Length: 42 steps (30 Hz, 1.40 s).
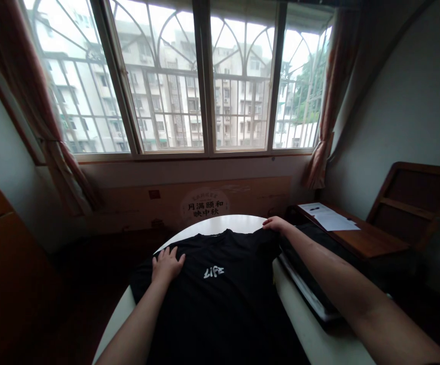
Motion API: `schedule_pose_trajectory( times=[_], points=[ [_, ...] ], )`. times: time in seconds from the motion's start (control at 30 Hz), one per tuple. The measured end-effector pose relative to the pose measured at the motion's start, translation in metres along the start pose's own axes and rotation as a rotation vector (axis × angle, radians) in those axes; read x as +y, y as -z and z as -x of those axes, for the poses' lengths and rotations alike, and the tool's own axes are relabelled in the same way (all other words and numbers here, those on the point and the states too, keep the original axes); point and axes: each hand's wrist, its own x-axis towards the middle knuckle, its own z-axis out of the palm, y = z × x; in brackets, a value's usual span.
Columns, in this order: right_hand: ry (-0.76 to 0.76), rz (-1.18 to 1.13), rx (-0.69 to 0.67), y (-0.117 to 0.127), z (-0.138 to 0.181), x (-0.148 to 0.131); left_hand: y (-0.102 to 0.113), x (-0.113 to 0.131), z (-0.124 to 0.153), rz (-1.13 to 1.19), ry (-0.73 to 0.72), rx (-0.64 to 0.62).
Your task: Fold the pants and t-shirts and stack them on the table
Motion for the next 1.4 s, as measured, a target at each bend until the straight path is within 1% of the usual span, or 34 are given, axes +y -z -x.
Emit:
schedule_pose_trajectory(
  times=[0.13,0.27,0.33,0.4,0.47,0.6,0.7,0.77,0.83,0.93,1.0,1.07,1.13,1.17,1.23,1.33,1.4],
  points=[
    [0.071,0.135,0.100,0.009,0.011,0.004,0.000,0.000,0.000,-0.002,-0.004,0.015],
    [0.169,0.258,0.202,0.014,0.031,0.001,-0.001,0.000,0.000,0.010,-0.008,0.011],
    [0.182,0.293,0.233,0.015,0.043,-0.001,-0.001,-0.001,-0.001,0.013,-0.009,0.015],
    [0.165,0.316,0.231,0.016,0.056,0.001,-0.003,-0.001,-0.002,0.014,-0.008,0.020],
    [0.141,0.331,0.181,0.016,0.070,0.006,-0.004,-0.001,-0.003,0.015,-0.003,0.019],
    [0.120,0.340,0.037,0.011,0.105,0.020,-0.007,-0.001,-0.004,0.008,-0.009,0.039],
    [0.152,0.337,-0.023,0.000,0.138,0.014,-0.008,-0.002,-0.005,0.004,-0.019,0.046],
    [0.262,0.276,-0.037,-0.014,0.166,0.001,-0.009,-0.002,-0.005,0.000,-0.020,0.051],
    [0.431,0.172,-0.073,-0.031,0.198,-0.017,-0.007,-0.001,-0.002,-0.012,-0.015,0.067],
    [0.699,0.066,-0.210,-0.060,0.247,-0.041,-0.003,0.004,0.006,-0.045,-0.004,0.138],
    [0.832,0.050,-0.310,-0.078,0.274,-0.047,0.001,0.011,0.015,-0.090,-0.032,0.212],
    [0.888,0.051,-0.389,-0.092,0.292,-0.045,0.006,0.017,0.023,-0.071,-0.058,0.246],
    [0.885,0.055,-0.430,-0.102,0.301,-0.036,0.013,0.016,0.029,0.017,-0.021,0.228],
    [0.877,0.065,-0.435,-0.106,0.303,-0.031,0.017,0.011,0.032,0.068,0.021,0.212],
    [0.868,0.098,-0.430,-0.112,0.302,-0.019,0.026,-0.011,0.036,0.134,0.123,0.198],
    [0.899,0.136,-0.431,-0.115,0.297,-0.010,0.037,-0.065,0.044,0.212,0.284,0.163],
    [0.937,0.126,-0.429,-0.115,0.295,-0.011,0.039,-0.103,0.051,0.284,0.384,0.110]
  ],
)
